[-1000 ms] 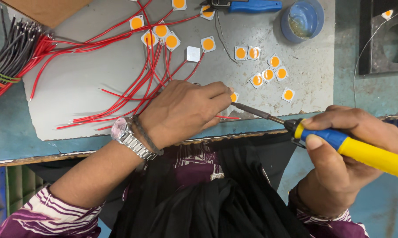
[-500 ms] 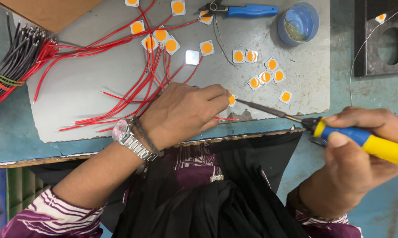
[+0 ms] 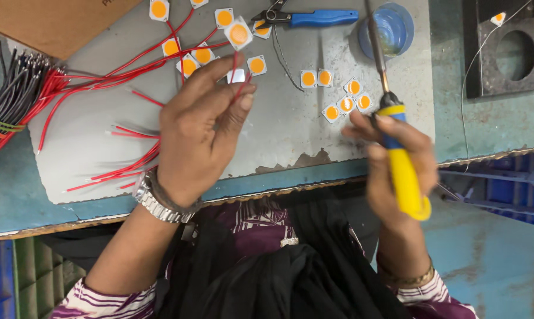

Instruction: The person solders red insulated wires onto the contact pads of small LED chip modules on a workbench using a soldering iron, dipping wire ends in flux first and trimming with pliers, placing each finished LED aside as they work through a batch.

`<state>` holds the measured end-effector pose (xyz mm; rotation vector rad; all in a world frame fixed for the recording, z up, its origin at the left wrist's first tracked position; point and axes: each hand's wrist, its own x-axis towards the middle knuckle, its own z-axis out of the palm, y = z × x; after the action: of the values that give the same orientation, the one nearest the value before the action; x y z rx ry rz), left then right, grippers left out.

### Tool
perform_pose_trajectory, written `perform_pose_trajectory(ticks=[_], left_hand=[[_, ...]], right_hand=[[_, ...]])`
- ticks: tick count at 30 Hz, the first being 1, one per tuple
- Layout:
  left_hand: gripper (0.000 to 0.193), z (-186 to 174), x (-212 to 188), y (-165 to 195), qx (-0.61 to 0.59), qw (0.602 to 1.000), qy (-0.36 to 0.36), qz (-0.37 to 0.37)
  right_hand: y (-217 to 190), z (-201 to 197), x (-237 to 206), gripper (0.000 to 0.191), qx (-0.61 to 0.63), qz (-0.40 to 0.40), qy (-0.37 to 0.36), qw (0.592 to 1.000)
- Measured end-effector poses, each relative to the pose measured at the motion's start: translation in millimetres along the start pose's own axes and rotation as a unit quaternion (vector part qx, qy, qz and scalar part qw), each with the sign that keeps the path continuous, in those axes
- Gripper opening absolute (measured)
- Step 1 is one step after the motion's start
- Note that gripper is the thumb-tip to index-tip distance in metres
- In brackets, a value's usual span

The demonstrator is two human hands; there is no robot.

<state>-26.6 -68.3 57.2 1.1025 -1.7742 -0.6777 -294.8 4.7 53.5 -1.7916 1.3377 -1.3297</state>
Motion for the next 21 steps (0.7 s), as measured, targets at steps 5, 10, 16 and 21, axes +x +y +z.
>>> perform_pose_trajectory(ticks=[5,10,16,21], left_hand=[[0.022,1,3,8,-0.022,0.999,0.012,0.028],[0.036,-4,3,11,-0.037,0.990,-0.132,-0.019],[0.027,-3,-1,12,-0.088,0.990,-0.107,0.013],[0.019,0,-4,12,-0.059,0.992,-0.108,-0.024]], right_hand=[[7,19,4,0.035,-0.033,-0.020,-0.045,0.998],[3,25,2,0.050,-0.005,-0.011,-0.028,1.000],[-2,33,10,0.060,-0.061,-0.014,-0.045,0.997],[-4,34,13,0.060,-0.101,-0.032,-0.052,0.993]])
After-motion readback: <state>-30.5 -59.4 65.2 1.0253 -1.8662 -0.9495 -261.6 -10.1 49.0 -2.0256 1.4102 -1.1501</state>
